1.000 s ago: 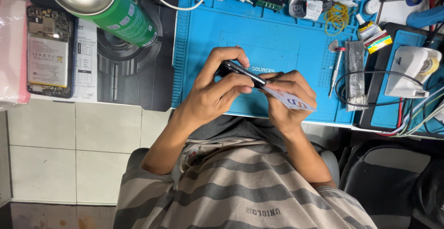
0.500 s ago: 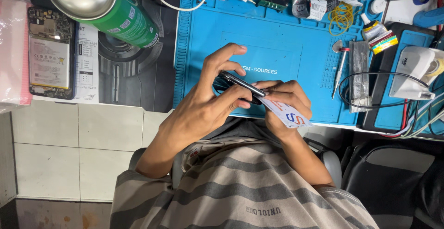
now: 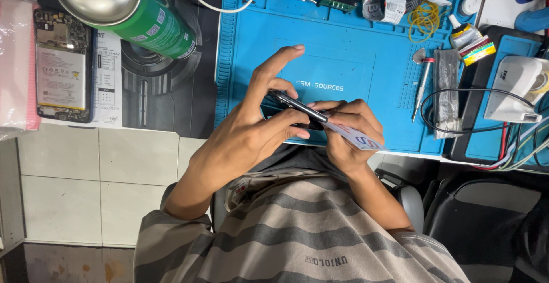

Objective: The person uses a plastic card and a spray can to pry open the back cover of a smartphone. They repeatedly insert the card into the seam and spray the edges to loosen the adhesive, then separate the back cover from the chassis.

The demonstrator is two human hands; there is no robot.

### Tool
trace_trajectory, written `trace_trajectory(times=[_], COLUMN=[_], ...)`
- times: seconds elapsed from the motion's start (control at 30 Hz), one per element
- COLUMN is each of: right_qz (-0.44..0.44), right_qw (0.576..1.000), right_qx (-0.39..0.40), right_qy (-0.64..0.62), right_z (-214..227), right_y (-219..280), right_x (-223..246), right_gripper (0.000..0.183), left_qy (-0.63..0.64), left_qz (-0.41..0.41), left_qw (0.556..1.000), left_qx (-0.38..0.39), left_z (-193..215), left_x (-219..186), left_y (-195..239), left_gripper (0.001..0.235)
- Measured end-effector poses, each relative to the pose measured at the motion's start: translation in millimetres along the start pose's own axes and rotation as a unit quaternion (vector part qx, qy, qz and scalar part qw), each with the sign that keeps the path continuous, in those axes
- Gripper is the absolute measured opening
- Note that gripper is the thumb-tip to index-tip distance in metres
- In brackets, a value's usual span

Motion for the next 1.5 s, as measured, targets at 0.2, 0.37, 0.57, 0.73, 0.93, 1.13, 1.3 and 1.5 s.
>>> trace_trajectory(times=[0.2, 0.37, 0.57, 0.73, 0.93, 1.13, 1.3, 1.5], right_qz=[-0.009, -0.008, -0.017, -0.018, -0.026, -0.039, -0.019, -0.021], right_qw=[1.0, 1.0, 1.0, 0.999, 0.999, 0.999, 0.998, 0.993], right_qx=[0.006, 0.012, 0.017, 0.026, 0.029, 0.029, 0.038, 0.046], right_qy=[-0.002, 0.007, -0.005, -0.021, -0.009, -0.008, -0.051, -0.111], right_z=[2, 5, 7, 8, 7, 5, 3, -3], right_y=[1, 2, 3, 2, 7, 12, 12, 12], right_x=[0, -4, -9, -12, -14, -16, -20, -22], right_gripper=[0.007, 0.008, 0.006, 0.006, 0.006, 0.005, 0.003, 0.003], left_qy=[-0.01, -0.026, -0.03, -0.033, -0.028, -0.034, -0.033, -0.065], left_qz=[0.007, 0.0, 0.003, 0.006, 0.016, 0.017, 0.022, 0.033], left_qw=[1.0, 0.999, 0.999, 0.999, 0.999, 0.998, 0.997, 0.994], left_qx=[0.023, 0.035, 0.033, 0.028, 0.039, 0.046, 0.064, 0.084], left_z=[1, 1, -2, -3, -1, -1, 2, 4], left_x=[-5, -7, -7, -7, -8, -9, -11, -13], left_y=[-3, -7, -10, -10, -7, -7, -6, 2], left_gripper=[0.022, 0.02, 0.025, 0.024, 0.023, 0.025, 0.035, 0.02])
Point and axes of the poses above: each hand's wrist, its own y-axis away from the middle knuckle, its own z-axis out of the back of the hand, x = y × z, the point moved 1 cm from there along -y, towards the middle knuckle, and after that the axes turned 1 degree about -x, right-handed, at the moved point
